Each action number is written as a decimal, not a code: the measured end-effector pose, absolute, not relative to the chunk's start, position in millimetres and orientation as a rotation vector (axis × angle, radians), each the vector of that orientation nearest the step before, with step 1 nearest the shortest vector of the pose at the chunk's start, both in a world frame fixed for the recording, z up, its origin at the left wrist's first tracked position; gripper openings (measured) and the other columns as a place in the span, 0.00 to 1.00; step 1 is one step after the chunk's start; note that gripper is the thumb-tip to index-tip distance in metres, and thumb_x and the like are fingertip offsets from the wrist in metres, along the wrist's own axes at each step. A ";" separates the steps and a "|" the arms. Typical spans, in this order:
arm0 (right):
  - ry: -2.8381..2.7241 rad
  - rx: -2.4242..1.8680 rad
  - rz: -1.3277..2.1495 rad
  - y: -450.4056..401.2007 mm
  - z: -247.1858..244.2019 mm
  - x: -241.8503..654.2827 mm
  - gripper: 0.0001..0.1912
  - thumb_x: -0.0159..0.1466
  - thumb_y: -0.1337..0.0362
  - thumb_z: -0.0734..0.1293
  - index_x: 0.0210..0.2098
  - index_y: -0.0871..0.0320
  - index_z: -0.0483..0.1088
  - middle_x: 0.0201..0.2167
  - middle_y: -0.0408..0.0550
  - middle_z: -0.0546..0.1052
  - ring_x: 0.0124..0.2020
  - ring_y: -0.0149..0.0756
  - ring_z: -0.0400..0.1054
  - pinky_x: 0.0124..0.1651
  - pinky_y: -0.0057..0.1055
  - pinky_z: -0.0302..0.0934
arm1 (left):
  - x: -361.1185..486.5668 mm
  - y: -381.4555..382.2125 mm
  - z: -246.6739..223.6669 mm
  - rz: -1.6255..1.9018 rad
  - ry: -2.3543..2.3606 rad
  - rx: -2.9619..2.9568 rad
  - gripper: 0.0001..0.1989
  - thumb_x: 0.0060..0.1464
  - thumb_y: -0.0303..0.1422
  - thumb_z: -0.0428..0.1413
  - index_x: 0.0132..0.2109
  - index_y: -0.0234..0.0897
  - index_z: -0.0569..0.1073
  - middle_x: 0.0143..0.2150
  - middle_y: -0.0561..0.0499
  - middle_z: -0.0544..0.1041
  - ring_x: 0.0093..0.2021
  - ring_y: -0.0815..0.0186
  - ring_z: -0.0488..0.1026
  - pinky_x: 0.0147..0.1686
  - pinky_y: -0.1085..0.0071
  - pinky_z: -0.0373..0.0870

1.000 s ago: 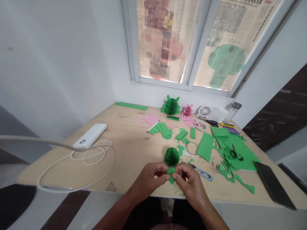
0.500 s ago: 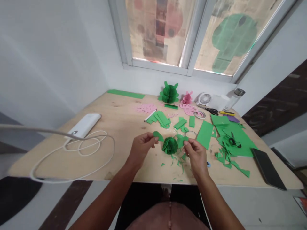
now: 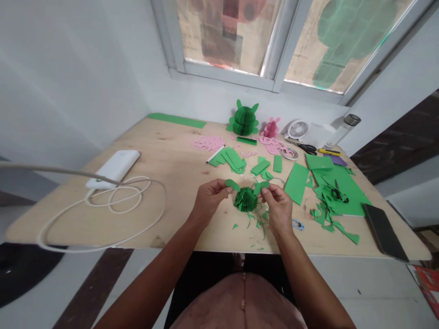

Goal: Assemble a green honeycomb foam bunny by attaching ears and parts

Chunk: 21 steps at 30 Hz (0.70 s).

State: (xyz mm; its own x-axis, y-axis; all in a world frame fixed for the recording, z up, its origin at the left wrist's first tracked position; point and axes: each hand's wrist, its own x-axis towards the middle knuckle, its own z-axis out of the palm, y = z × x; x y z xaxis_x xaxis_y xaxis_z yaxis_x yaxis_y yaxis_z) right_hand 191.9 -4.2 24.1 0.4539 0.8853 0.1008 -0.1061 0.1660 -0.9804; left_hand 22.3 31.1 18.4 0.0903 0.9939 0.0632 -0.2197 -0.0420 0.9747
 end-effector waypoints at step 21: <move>-0.923 -1.193 0.808 -8.0 20.4 187.5 0.08 0.52 0.60 0.72 0.30 0.57 0.74 0.21 0.40 0.75 0.25 0.32 0.67 0.31 0.30 0.61 | 26.2 29.0 12.3 1.227 0.931 1.166 0.02 0.44 0.29 0.61 0.28 0.35 0.77 0.24 0.54 0.76 0.25 0.71 0.70 0.28 0.74 0.66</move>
State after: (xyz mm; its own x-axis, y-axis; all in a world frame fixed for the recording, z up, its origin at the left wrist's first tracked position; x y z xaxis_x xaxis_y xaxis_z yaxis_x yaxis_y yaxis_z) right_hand 187.5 -8.0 20.4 0.4140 0.8963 0.1589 -0.0392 0.1920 -0.9806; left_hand 26.2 29.0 12.3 0.1395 0.9879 0.0679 -0.2003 -0.0390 0.9790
